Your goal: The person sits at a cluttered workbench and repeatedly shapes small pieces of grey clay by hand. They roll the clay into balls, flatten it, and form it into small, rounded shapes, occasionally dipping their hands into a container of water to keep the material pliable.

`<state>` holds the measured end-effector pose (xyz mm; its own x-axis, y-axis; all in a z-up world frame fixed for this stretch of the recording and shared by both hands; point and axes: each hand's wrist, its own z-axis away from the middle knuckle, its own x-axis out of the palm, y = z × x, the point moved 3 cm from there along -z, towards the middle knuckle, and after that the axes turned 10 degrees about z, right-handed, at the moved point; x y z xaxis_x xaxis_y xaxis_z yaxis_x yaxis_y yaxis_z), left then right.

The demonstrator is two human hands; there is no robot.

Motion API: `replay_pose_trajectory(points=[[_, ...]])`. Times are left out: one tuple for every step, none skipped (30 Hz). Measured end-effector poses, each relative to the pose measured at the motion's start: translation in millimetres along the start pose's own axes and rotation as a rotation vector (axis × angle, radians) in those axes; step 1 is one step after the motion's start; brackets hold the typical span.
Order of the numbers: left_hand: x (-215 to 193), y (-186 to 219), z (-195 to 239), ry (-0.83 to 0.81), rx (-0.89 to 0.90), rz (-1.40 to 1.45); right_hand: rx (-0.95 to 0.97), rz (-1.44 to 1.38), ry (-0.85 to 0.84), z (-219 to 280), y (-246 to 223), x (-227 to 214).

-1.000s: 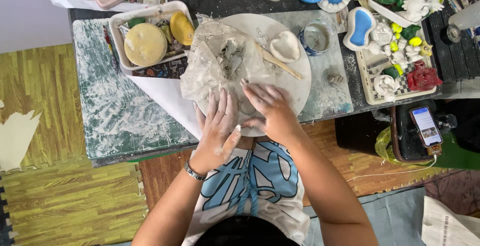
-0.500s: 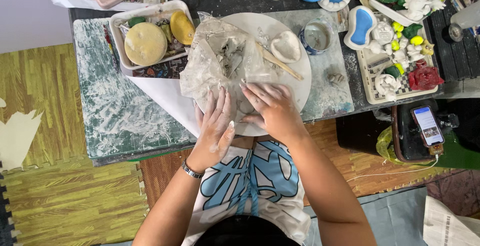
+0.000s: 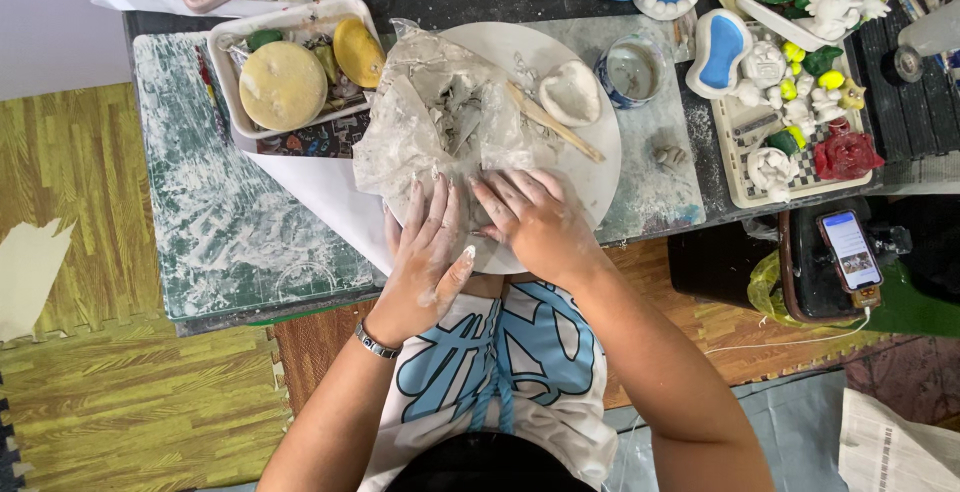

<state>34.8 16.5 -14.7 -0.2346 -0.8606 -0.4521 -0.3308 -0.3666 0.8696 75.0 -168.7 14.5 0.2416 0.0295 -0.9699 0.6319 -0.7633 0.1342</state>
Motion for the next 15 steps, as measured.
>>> replay_pose_trajectory(points=[[-0.1,-0.7,0.0,-0.004,-0.006,0.001,-0.014,0.003,0.003,-1.2,-0.3,-0.4],[0.0,-1.1,0.3,-0.008,-0.012,0.003,-0.028,0.005,0.005,-2.4,-0.1,-0.8],[0.3,-1.6,-0.1,-0.009,-0.007,-0.011,-0.042,0.01,0.01,-4.3,1.3,-0.8],[0.9,-1.2,0.4,-0.009,-0.002,-0.024,-0.047,0.081,0.026,-5.6,3.7,-1.5],[0.9,-1.2,0.3,-0.008,0.005,-0.039,-0.053,0.152,0.045,-7.9,7.0,-1.8],[1.3,-0.4,1.4,-0.01,0.002,-0.036,-0.058,0.224,0.064,-9.7,10.2,-2.4],[1.3,-0.1,0.8,-0.01,0.004,-0.034,-0.023,0.121,0.055,-12.2,16.0,-2.3],[0.4,0.1,0.3,-0.011,0.007,-0.032,0.012,0.018,0.047,-14.2,20.7,-2.2],[-0.4,0.2,1.0,-0.012,0.001,-0.019,0.044,-0.088,0.036,-14.5,23.9,-2.2],[-2.0,0.0,0.9,-0.013,-0.006,-0.006,0.075,-0.161,0.071,-14.8,24.2,-3.2],[-3.4,0.8,-0.6,-0.013,-0.01,0.009,0.104,-0.231,0.105,-14.5,22.7,-4.8],[-5.9,1.9,-2.6,-0.013,-0.007,0.024,0.132,-0.301,0.14,-12.9,21.1,-7.4],[-8.2,4.3,-2.0,-0.015,-0.009,0.042,0.21,-0.413,0.123,-7.5,19.2,-9.4],[-10.0,8.0,-1.1,-0.018,-0.011,0.06,0.288,-0.525,0.105,-0.5,15.6,-12.1],[-12.6,11.7,-0.9,-0.017,-0.037,0.052,0.363,-0.635,0.091,4.6,12.8,-13.9]])
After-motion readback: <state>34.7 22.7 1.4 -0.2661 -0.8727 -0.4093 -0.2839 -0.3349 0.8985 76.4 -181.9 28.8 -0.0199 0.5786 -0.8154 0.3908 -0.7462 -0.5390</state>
